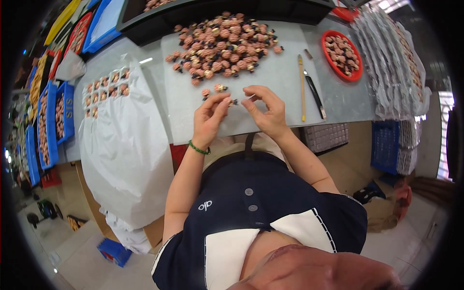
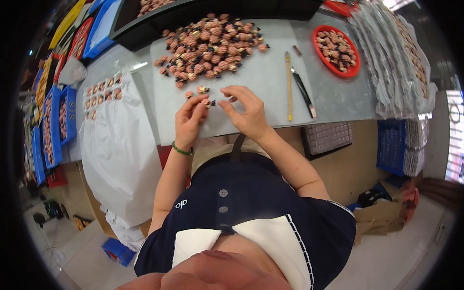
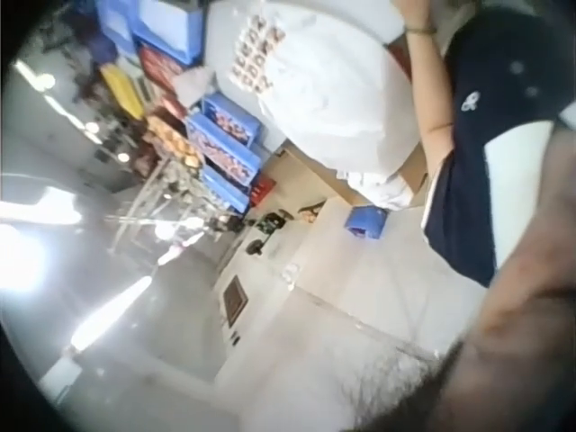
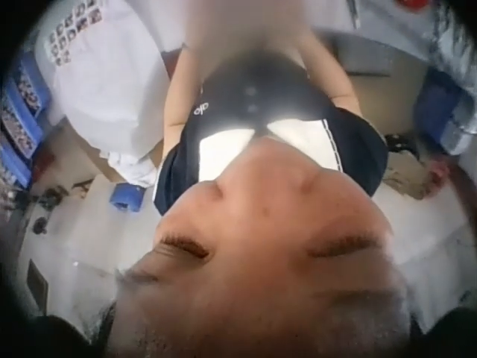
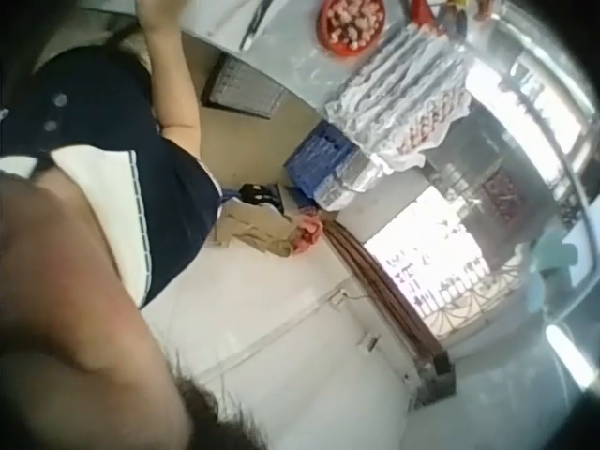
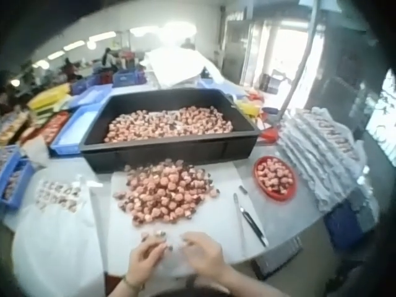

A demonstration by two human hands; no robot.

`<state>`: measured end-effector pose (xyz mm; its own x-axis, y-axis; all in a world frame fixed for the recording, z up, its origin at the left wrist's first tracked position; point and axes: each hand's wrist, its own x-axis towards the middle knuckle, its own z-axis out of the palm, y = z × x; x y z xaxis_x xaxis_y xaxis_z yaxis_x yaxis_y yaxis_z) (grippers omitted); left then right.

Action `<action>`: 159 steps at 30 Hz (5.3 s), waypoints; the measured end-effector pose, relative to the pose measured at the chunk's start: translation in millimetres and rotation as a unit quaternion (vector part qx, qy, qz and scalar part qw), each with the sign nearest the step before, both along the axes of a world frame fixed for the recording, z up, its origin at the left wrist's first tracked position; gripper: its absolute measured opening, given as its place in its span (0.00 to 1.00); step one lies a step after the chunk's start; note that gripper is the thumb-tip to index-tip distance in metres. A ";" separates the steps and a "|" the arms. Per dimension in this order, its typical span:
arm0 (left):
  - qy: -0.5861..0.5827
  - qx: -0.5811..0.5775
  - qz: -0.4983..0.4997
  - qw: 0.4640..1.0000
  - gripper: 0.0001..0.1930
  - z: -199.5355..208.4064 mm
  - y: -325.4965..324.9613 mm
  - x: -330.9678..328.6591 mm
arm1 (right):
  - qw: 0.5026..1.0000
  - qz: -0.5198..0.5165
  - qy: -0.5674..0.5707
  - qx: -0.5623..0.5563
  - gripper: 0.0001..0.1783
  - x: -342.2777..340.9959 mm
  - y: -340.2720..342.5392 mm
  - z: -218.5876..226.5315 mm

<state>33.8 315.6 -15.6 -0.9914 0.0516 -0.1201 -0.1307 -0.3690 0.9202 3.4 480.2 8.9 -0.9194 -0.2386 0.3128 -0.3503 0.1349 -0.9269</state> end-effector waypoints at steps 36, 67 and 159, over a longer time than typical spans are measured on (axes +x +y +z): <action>-0.030 0.022 0.000 0.999 0.09 -6.8 -19.7 4.6 | 0.995 0.073 0.028 0.066 0.14 -8.7 -29.5 29.0; 0.035 0.080 -0.036 0.996 0.15 -5.0 -20.3 2.0 | 0.960 -0.045 0.140 0.240 0.19 -21.6 30.5 23.6; 0.191 -0.568 0.086 0.796 0.12 17.3 -44.5 -18.4 | 0.995 0.075 -0.064 0.031 0.08 31.7 -28.4 -4.9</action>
<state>15.3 271.1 1.6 -0.9473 -0.0144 0.3199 0.2022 0.7478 0.6324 35.1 451.8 4.0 -0.9035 -0.3911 0.1754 -0.2500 0.1485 -0.9568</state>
